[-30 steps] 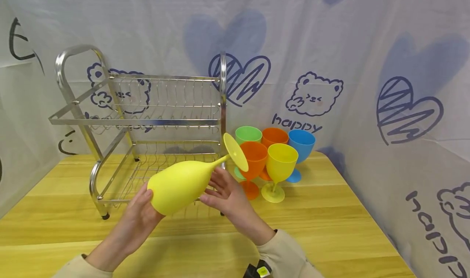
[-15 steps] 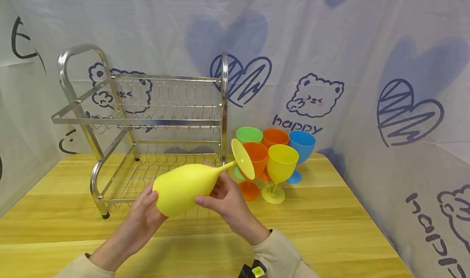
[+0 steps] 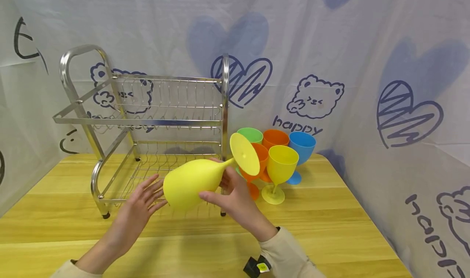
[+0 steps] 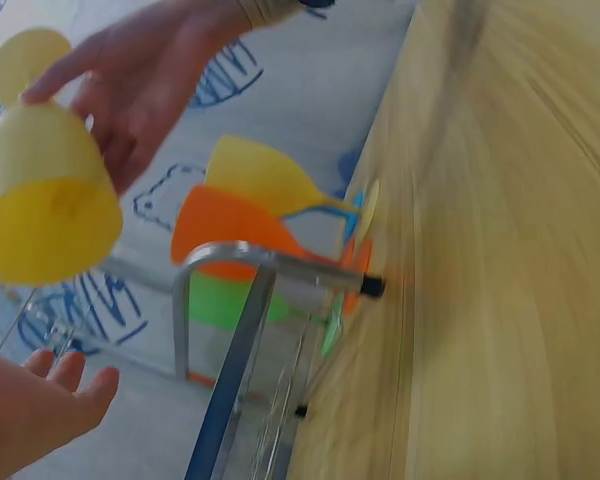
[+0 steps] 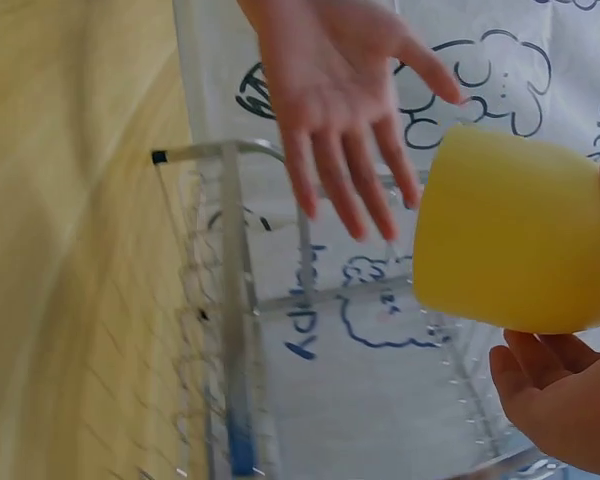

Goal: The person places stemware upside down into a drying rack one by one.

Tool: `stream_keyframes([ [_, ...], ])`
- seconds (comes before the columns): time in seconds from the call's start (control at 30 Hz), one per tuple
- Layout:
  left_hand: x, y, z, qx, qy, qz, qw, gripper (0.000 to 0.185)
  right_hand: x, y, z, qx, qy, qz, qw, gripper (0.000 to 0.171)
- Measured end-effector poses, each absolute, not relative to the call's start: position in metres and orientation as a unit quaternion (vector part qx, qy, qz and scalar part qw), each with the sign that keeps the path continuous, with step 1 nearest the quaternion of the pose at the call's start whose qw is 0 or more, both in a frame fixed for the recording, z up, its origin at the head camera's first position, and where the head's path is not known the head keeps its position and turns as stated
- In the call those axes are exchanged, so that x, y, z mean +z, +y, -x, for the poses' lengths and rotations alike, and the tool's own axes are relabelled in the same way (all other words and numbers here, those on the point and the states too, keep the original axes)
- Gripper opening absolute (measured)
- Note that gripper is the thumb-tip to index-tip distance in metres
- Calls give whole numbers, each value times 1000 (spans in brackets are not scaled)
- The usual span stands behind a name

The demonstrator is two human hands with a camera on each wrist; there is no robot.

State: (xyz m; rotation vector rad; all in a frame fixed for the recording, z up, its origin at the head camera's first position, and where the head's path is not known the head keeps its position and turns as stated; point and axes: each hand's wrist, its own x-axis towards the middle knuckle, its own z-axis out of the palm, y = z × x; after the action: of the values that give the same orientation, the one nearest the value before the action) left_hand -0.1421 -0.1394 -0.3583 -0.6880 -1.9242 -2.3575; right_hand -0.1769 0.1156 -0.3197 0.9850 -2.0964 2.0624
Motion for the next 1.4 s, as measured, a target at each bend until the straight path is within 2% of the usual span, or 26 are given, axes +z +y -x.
stream_keyframes([
  [0.1,-360,-151,141,-747,-623,224,64,51,-311,120,179,640,-691,-333,55,70],
  [0.3,-348,-179,138,-713,-644,186,205,51,-289,129,180,593,-714,-356,110,66],
  [0.47,-314,-208,136,-714,-627,114,291,73,-267,131,180,558,-745,-346,118,66],
  [0.6,-284,-235,144,-743,-567,113,337,84,-249,132,180,549,-760,-333,101,66],
  [0.7,-266,-253,156,-745,-567,116,331,88,-238,132,181,538,-768,-334,94,68],
  [0.8,-254,-270,169,-721,-614,117,301,92,-227,132,181,529,-773,-341,87,68],
  [1.07,-232,-306,199,-534,-824,115,148,83,-197,129,179,519,-776,-348,88,66],
  [1.2,-228,-314,211,-579,-798,142,92,82,-181,127,182,501,-788,-348,83,62],
  [1.4,-222,-321,222,-658,-732,168,61,88,-157,115,189,476,-804,-348,75,61],
])
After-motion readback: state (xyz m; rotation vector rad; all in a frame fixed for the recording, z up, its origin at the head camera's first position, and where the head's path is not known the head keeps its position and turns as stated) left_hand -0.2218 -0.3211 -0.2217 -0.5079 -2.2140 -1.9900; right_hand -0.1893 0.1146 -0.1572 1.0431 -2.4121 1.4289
